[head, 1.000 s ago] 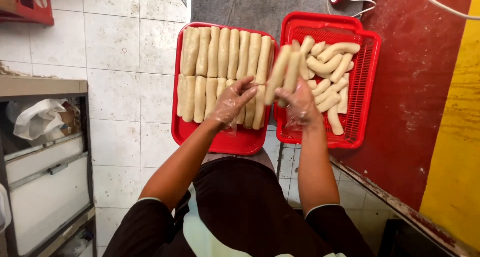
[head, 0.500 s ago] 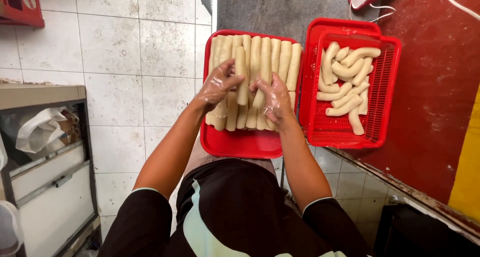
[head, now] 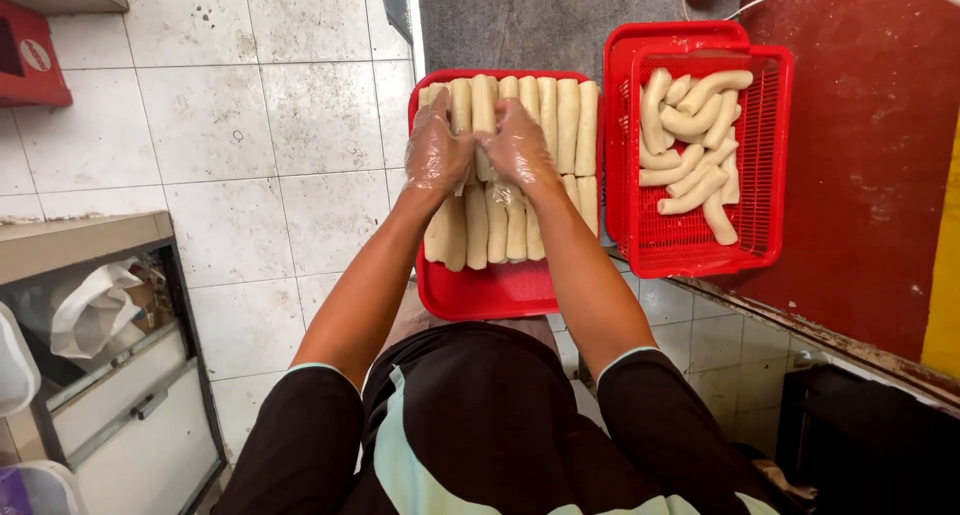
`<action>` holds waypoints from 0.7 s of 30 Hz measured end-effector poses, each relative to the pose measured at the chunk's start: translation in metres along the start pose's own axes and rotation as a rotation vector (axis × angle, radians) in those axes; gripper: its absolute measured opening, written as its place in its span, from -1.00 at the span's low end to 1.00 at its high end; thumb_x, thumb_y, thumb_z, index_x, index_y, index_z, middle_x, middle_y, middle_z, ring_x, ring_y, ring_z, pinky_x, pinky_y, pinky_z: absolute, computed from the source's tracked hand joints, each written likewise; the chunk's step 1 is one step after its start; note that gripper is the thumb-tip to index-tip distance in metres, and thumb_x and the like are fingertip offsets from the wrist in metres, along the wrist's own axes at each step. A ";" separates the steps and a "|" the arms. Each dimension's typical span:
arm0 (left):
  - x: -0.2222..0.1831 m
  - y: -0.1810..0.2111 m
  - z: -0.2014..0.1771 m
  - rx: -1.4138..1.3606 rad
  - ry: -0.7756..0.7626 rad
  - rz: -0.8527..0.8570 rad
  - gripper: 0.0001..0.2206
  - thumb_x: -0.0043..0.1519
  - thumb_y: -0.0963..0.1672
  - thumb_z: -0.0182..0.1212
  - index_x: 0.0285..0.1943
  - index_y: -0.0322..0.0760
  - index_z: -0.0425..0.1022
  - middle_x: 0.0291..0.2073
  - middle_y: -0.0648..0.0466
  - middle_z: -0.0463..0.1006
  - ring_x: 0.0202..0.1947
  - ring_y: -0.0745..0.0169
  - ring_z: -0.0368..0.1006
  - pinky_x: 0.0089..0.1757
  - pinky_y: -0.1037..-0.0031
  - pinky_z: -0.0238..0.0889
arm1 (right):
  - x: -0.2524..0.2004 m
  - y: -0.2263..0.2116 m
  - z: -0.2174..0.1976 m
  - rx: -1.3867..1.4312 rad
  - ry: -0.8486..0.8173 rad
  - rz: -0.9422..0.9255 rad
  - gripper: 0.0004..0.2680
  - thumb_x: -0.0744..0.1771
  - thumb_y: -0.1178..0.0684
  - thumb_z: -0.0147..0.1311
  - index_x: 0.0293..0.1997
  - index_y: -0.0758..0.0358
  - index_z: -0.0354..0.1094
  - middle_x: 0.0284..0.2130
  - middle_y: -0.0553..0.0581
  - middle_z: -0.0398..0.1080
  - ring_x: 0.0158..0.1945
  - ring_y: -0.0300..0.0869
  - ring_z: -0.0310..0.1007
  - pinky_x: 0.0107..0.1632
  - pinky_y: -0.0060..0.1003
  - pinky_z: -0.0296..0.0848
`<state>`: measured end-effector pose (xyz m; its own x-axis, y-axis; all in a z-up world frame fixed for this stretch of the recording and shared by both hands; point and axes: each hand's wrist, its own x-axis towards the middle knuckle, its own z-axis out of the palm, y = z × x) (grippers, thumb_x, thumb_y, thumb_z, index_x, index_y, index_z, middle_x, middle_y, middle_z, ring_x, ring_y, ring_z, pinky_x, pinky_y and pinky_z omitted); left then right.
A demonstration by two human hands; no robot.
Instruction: A person wearing gloves organizes long cylindrical food items into red plastic baskets, moves through a food production facility, and then writes on a piece of paper placed on a red tray.
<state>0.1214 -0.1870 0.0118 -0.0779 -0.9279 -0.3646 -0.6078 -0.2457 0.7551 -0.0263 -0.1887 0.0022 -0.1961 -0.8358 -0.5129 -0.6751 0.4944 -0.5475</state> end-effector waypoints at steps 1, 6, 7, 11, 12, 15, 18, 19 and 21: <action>0.001 -0.003 0.003 -0.007 0.036 0.002 -0.43 0.12 -0.13 0.20 0.35 -0.33 0.21 0.07 -0.18 0.39 0.18 -0.14 0.31 0.15 0.15 0.22 | -0.005 -0.010 -0.002 -0.038 -0.008 -0.021 -0.56 0.22 -0.08 0.28 0.17 0.08 0.20 -0.08 0.18 0.45 0.09 0.04 0.40 0.14 -0.05 0.37; 0.001 -0.017 0.018 0.006 0.139 0.053 -0.53 0.15 -0.18 0.27 0.27 -0.33 0.33 -0.02 -0.13 0.45 0.13 -0.09 0.36 0.13 0.22 0.26 | 0.006 0.009 0.008 -0.116 0.037 -0.156 -0.62 0.27 -0.01 0.19 0.21 0.07 0.24 -0.12 0.26 0.45 0.08 0.07 0.41 0.15 -0.06 0.37; 0.001 -0.025 0.025 0.002 0.213 0.100 -0.52 0.10 -0.16 0.33 0.24 -0.29 0.37 -0.06 -0.10 0.48 0.09 -0.06 0.39 0.11 0.25 0.27 | 0.010 0.019 0.012 -0.076 0.073 -0.197 -0.67 0.25 -0.02 0.22 0.12 0.05 0.33 -0.23 0.19 0.46 -0.03 0.03 0.46 0.07 -0.08 0.43; -0.007 -0.025 0.031 0.015 0.329 0.210 -0.52 0.06 -0.12 0.41 0.18 -0.25 0.44 -0.13 -0.06 0.53 0.00 -0.04 0.44 0.05 0.26 0.29 | -0.003 0.032 -0.021 0.255 0.153 -0.260 -0.79 0.24 0.14 0.15 -0.07 0.03 0.48 -0.44 0.08 0.47 -0.44 -0.19 0.54 -0.29 -0.26 0.55; -0.014 -0.021 0.029 0.014 0.321 0.217 -0.52 0.06 -0.12 0.41 0.18 -0.25 0.44 -0.13 -0.06 0.53 0.00 -0.04 0.44 0.05 0.26 0.29 | -0.002 0.052 -0.035 0.256 0.161 -0.254 -0.79 0.24 0.14 0.15 -0.07 0.03 0.48 -0.44 0.08 0.47 -0.44 -0.19 0.54 -0.29 -0.26 0.55; -0.032 -0.014 0.027 0.071 0.303 0.113 -0.50 0.08 -0.02 0.39 0.20 -0.16 0.42 -0.07 -0.01 0.50 0.03 0.01 0.43 0.04 0.24 0.29 | 0.006 0.110 -0.082 0.472 0.496 -0.339 -0.81 0.32 0.05 0.06 0.02 0.17 0.43 -0.36 0.20 0.45 -0.31 -0.16 0.45 -0.22 -0.24 0.46; -0.043 -0.010 0.034 0.129 0.270 0.065 -0.49 0.09 -0.03 0.37 0.23 -0.18 0.40 -0.02 -0.05 0.45 0.08 -0.05 0.39 0.06 0.20 0.26 | 0.025 0.143 -0.126 -0.061 0.719 -0.174 -0.88 0.27 0.05 0.11 -0.15 0.10 0.44 -0.39 0.18 0.48 -0.19 0.11 0.47 -0.13 0.04 0.39; -0.045 -0.006 0.037 0.135 0.292 0.065 -0.47 0.10 -0.02 0.29 0.26 -0.24 0.35 0.04 -0.10 0.42 0.08 -0.08 0.37 0.05 0.17 0.23 | 0.033 0.143 -0.133 -0.253 0.608 0.069 -0.63 0.26 -0.27 -0.20 0.04 0.05 0.33 -0.05 0.28 0.24 0.04 0.17 -0.22 -0.01 0.26 -0.20; -0.053 0.002 0.041 0.146 0.315 0.060 -0.45 0.12 -0.01 0.21 0.28 -0.30 0.30 0.09 -0.16 0.39 0.07 -0.11 0.34 0.04 0.14 0.21 | 0.050 0.156 -0.136 -0.437 0.473 0.305 -0.37 0.25 -0.58 -0.53 0.24 0.01 0.21 0.30 0.40 -0.01 0.28 0.26 -0.90 0.11 0.51 -0.79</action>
<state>0.0916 -0.1266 0.0106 0.1168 -0.9860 -0.1191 -0.7179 -0.1667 0.6759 -0.2383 -0.1860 -0.0185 -0.6428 -0.7382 -0.2045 -0.7446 0.6648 -0.0596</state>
